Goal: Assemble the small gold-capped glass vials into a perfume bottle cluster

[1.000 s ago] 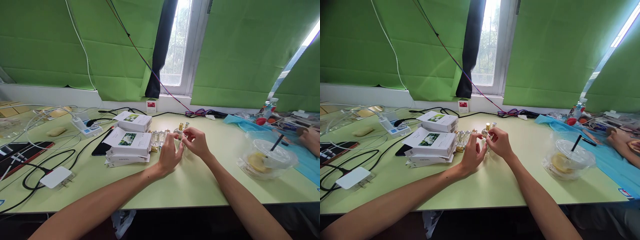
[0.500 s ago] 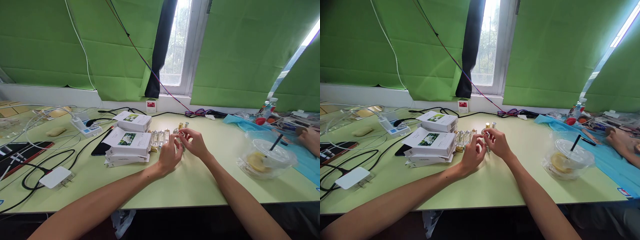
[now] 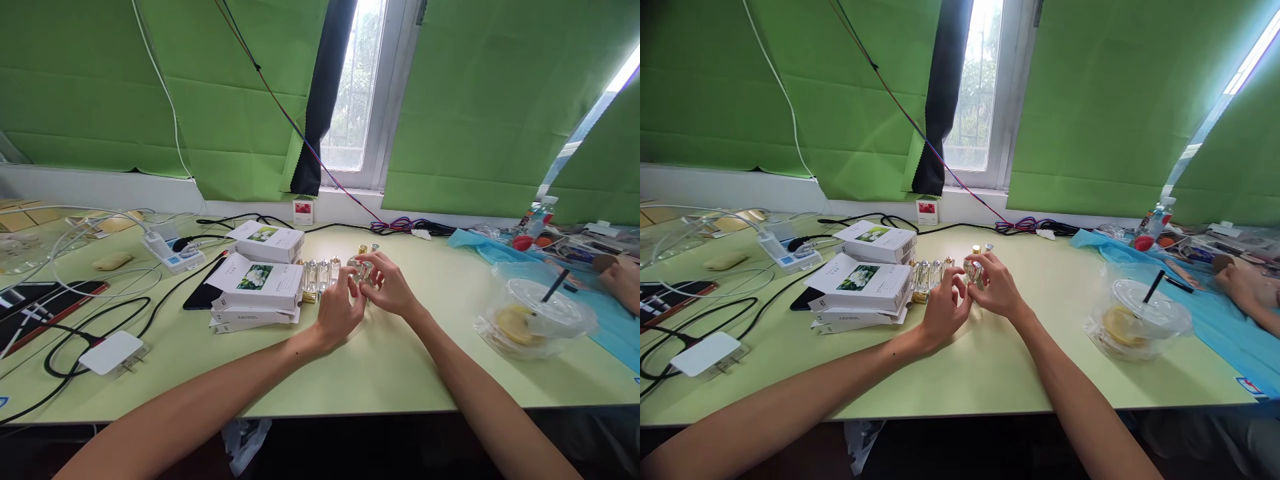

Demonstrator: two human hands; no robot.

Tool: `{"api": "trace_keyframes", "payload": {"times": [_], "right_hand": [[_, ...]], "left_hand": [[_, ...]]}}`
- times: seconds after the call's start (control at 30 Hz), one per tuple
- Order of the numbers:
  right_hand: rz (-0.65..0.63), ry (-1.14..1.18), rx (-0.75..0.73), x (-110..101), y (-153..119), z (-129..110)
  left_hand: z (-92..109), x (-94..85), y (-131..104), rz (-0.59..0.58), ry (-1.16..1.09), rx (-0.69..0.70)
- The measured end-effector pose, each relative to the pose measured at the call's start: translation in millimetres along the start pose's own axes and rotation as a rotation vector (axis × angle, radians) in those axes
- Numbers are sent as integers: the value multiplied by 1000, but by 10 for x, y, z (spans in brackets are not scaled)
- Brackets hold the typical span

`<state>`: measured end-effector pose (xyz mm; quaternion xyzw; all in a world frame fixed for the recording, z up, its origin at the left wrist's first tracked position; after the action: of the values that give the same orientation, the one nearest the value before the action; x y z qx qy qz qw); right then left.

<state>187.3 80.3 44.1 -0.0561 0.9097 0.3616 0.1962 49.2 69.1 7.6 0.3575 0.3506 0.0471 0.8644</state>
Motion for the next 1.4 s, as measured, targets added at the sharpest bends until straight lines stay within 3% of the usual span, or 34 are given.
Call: {"api": "trace_keyframes", "payload": {"times": [0.2,0.7,1.03,1.13,1.4], "right_hand": [[-57,13,42,18,-6,64],[1,-75,-20,32,-9,123],[170,-127,-23,-46,14,152],[213,-127,18,-64,17,128],[147,-31,157,-22,-4,103]], "left_hand": [[3,1,-7,8,38,15],[31,-15,11,-13,47,47],[18,1,8,-20,66,51],[13,3,4,-25,55,54],[15,6,6,-44,63,45]]}}
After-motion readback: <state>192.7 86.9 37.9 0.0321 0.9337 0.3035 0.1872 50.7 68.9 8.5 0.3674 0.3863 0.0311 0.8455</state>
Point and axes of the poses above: each hand's wrist, its own y-axis towards the middle knuckle, its own x-axis out of the palm, z = x × y, the point moved 4 cm from there along y, towards the middle knuckle, and after that the axes turned 14 degrees about y, right-handed, at the moved point
